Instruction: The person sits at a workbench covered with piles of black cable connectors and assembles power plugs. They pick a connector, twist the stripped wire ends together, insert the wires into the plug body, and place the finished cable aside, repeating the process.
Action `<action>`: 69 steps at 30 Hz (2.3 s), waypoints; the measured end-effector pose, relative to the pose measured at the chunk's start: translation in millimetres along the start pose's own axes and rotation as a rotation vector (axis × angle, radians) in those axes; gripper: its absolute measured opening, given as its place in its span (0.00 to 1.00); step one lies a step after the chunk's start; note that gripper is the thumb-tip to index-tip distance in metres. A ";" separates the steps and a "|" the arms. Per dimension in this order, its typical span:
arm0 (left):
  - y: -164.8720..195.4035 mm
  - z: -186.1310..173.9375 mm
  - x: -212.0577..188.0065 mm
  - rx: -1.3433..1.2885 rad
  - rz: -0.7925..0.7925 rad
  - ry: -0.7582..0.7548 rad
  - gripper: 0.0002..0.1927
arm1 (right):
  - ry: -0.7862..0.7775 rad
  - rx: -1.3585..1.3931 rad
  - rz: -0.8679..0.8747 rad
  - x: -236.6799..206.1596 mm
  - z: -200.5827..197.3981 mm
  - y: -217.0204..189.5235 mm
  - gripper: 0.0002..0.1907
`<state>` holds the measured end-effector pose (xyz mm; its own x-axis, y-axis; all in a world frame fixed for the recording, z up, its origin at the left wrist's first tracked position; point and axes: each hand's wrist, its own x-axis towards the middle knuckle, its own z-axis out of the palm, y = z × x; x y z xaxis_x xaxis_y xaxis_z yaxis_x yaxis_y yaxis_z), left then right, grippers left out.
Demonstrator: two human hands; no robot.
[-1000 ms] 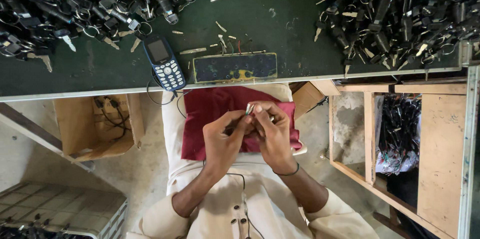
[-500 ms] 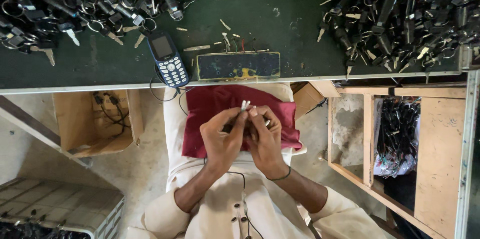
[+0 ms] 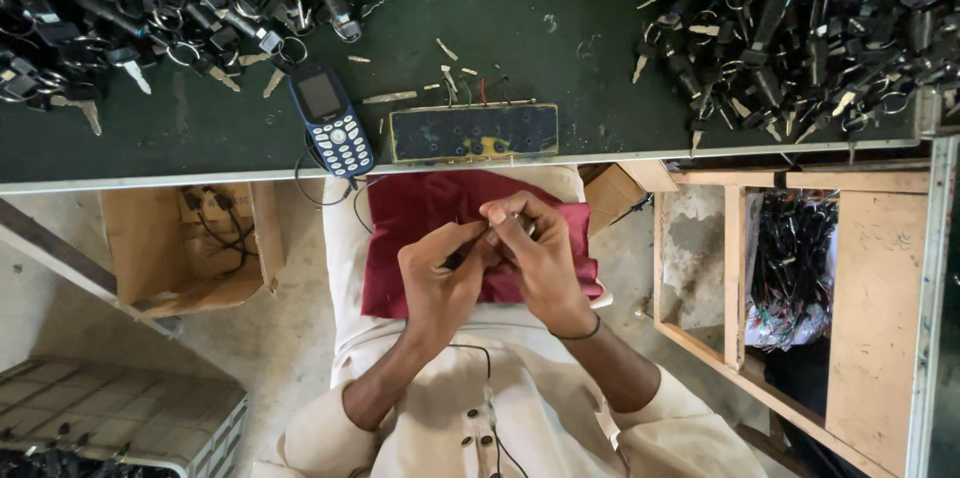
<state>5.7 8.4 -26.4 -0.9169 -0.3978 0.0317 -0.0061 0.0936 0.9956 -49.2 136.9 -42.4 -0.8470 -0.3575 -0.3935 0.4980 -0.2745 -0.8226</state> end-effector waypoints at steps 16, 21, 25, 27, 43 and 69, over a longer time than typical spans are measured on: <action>-51.3 24.4 25.9 -0.307 -0.459 0.073 0.08 | -0.086 -0.008 0.134 3.0 -43.8 -16.5 0.19; -71.4 44.2 25.0 -0.296 -0.290 0.155 0.10 | -0.002 0.035 0.135 11.8 -63.1 -5.8 0.15; -78.3 50.8 25.4 -0.208 -0.275 0.219 0.09 | -0.001 -0.013 0.117 15.7 -72.7 -0.8 0.13; -79.5 51.2 25.0 -0.094 -0.233 0.230 0.09 | -0.004 -0.052 0.094 17.0 -75.5 -0.8 0.13; -88.1 53.2 31.9 0.185 0.253 0.237 0.05 | -0.161 -0.621 0.171 39.6 -84.1 -13.9 0.17; -90.0 47.8 36.4 0.057 0.015 0.177 0.06 | -0.064 -0.185 0.022 68.0 -60.9 36.1 0.15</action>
<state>-46.1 29.1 -119.1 -0.8326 -0.5498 0.0666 -0.0204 0.1507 0.9884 -100.2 157.0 -123.8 -0.8201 -0.4189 -0.3899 0.4684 -0.0998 -0.8779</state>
